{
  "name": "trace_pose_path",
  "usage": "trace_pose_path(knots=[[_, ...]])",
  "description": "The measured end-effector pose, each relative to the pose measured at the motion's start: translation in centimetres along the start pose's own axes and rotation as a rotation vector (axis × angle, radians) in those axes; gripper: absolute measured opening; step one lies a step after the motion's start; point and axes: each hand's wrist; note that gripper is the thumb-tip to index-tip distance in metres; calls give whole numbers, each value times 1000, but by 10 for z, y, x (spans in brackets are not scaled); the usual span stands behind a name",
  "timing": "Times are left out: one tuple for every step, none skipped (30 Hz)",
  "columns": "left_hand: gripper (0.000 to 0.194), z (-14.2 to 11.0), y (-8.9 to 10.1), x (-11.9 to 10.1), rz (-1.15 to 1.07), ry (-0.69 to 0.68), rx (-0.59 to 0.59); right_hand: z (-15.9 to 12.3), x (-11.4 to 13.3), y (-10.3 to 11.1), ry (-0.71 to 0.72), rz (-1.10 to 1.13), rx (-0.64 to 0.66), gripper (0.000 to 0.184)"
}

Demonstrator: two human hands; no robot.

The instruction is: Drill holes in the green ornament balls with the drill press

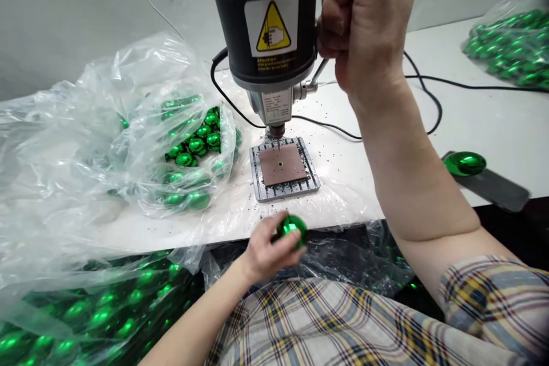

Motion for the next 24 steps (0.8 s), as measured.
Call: trace_pose_path(knots=[[24, -19, -4, 0, -14, 54, 165, -2, 1, 0, 0, 6, -6, 57], [22, -36, -8, 3, -38, 128, 289, -4, 2, -1, -7, 7, -3, 57], [23, -48, -14, 7, -71, 221, 357, -5, 2, -2, -11, 9, -3, 57], [26, -57, -20, 13, -113, 329, 355, -6, 3, -3, -13, 13, -9, 57], [30, -61, -27, 21, -165, 454, 288, -6, 3, -3, -14, 20, -7, 57], [35, -63, -34, 29, -228, 606, 179, -5, 2, -4, -8, 29, -13, 58], [40, -61, -41, 37, -315, 793, 62, -4, 2, -4, 1, 36, -16, 58], [44, -58, -48, 44, -418, 998, -40, -4, 1, -4, 14, 42, -21, 59], [46, -55, -54, 51, -525, 1198, -108, -3, 0, -4, 23, 41, -15, 59], [46, -50, -59, 56, -624, 1369, -130, -3, 0, -3, 24, 33, -8, 60], [45, -46, -63, 59, -705, 1493, -118, -2, -1, -3, 23, 21, -10, 60], [44, -43, -66, 61, -762, 1562, -93, -2, -1, -2, 21, 9, -15, 61], [43, -41, -68, 61, -795, 1589, -74, -2, 0, -2, 14, -2, -15, 61], [45, -39, -68, 60, -808, 1594, -78, -2, 0, -2, 10, -12, -18, 60], [50, -39, -67, 57, -815, 1595, -95, -3, 0, -2, 13, -21, -21, 59], [57, -40, -64, 53, -803, 1587, -113, -3, 0, -3, 23, -29, -26, 58], [65, -41, -60, 47, -761, 1553, -127, -3, -1, -3, 37, -38, -25, 58], [71, -44, -53, 39, -687, 1476, -125, -3, -1, -4, 53, -48, -25, 58], [73, -46, -45, 28, -585, 1352, -98, -3, -3, -4, 70, -58, -32, 59], [70, -47, -34, 16, -472, 1185, -43, -3, -4, -4, 87, -64, -41, 60], [61, -46, -20, 3, -370, 999, 23, -3, -6, -4, 100, -63, -41, 60], [47, -43, -3, -10, -283, 819, 75, -2, -8, -4, 111, -53, -33, 60], [34, -37, 17, -22, -228, 670, 103, -2, -10, -3, 128, -36, -27, 59], [27, -27, 39, -32, -203, 582, 79, -2, -12, -2, 150, -15, -19, 58]])
Point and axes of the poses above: each hand's wrist, its own z-axis towards the middle knuckle, its own y-axis out of the back of the hand, x = y × z, and after that the axes turned 5 degrees about y, right-handed
